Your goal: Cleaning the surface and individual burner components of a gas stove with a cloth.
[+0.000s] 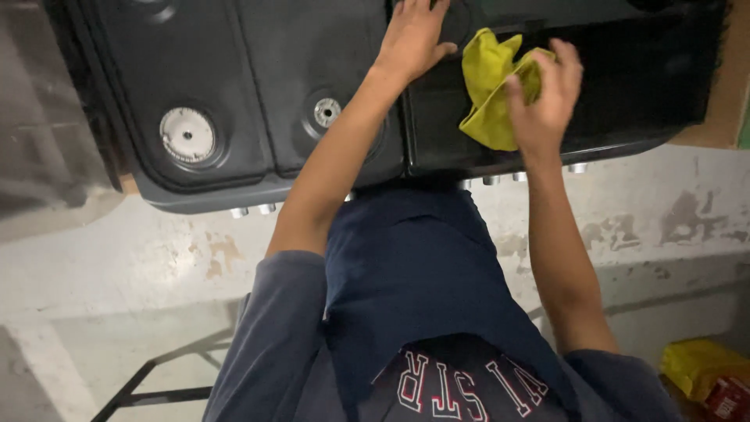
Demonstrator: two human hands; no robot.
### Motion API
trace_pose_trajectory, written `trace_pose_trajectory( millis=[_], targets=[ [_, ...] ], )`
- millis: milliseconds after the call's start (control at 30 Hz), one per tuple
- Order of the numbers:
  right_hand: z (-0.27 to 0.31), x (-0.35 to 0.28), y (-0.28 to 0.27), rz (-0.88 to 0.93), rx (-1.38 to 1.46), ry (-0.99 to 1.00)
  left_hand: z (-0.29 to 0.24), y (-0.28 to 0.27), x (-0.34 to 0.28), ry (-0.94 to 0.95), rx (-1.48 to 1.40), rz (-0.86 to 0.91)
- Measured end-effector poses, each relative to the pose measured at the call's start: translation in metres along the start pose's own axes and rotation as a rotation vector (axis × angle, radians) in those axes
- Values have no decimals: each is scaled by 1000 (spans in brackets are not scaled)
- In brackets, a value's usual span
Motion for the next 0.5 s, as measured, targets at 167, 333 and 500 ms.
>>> trace_pose_trajectory(
  millis=[167,333,500],
  targets=[
    [50,19,43,276,-140,-187,-10,-1,-4,90,142,-67],
    [-18,9,73,415,-260,40,-15,-3,-4,101,146,-92],
    [-33,26,73,379,-389,141,-7,1,-8,98,-44,-46]
  ],
)
Point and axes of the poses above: each hand's wrist, its own x-axis towards the middle knuckle, its own y-axis out of the palm, z = x × y, the point moved 10 cm from there along x, towards the middle knuckle, and after that the axes turned 3 degrees about y, right-handed, at the moved point
